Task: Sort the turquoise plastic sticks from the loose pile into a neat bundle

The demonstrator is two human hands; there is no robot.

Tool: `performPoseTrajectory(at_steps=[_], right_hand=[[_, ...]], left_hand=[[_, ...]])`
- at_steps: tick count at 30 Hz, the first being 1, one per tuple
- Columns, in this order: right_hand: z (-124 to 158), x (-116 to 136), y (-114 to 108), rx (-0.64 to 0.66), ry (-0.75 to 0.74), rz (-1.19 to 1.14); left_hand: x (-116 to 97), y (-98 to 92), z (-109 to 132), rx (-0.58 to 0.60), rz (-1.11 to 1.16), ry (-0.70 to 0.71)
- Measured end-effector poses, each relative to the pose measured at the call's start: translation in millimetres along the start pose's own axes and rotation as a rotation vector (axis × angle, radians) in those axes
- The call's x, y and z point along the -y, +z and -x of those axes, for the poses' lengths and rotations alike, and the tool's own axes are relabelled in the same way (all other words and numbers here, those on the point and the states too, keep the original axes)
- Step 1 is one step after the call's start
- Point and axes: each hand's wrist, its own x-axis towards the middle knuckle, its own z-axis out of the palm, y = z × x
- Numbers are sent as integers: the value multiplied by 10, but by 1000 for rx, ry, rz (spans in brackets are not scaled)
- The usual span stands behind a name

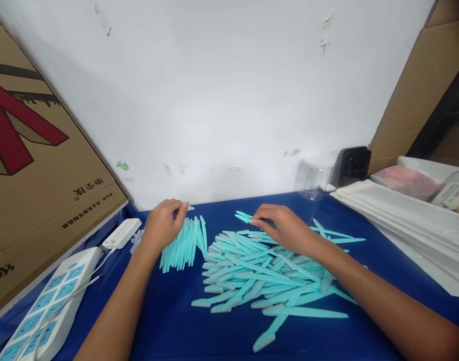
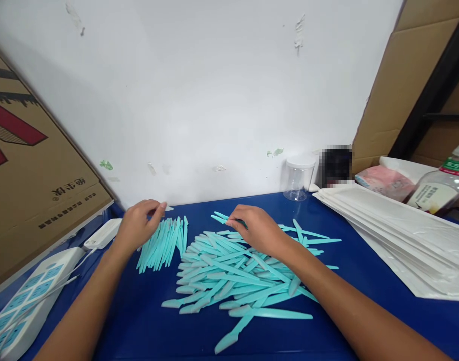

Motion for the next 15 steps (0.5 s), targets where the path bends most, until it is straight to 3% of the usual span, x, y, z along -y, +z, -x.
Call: performPoseTrajectory(at_steps=[3,6,10,15], right_hand=[[5,0,33,7,4,8],[10,-5,46,12,0,20],[15,-24,45,10,4,38],[19,-32,30,6,-1,36]], left_hand=[[337,-67,-2,202,-267,-204],[677,-117,36,415,-368,-395],[986,-133,85,489,-370,-549],[1030,-154,102,577,-275,-645]])
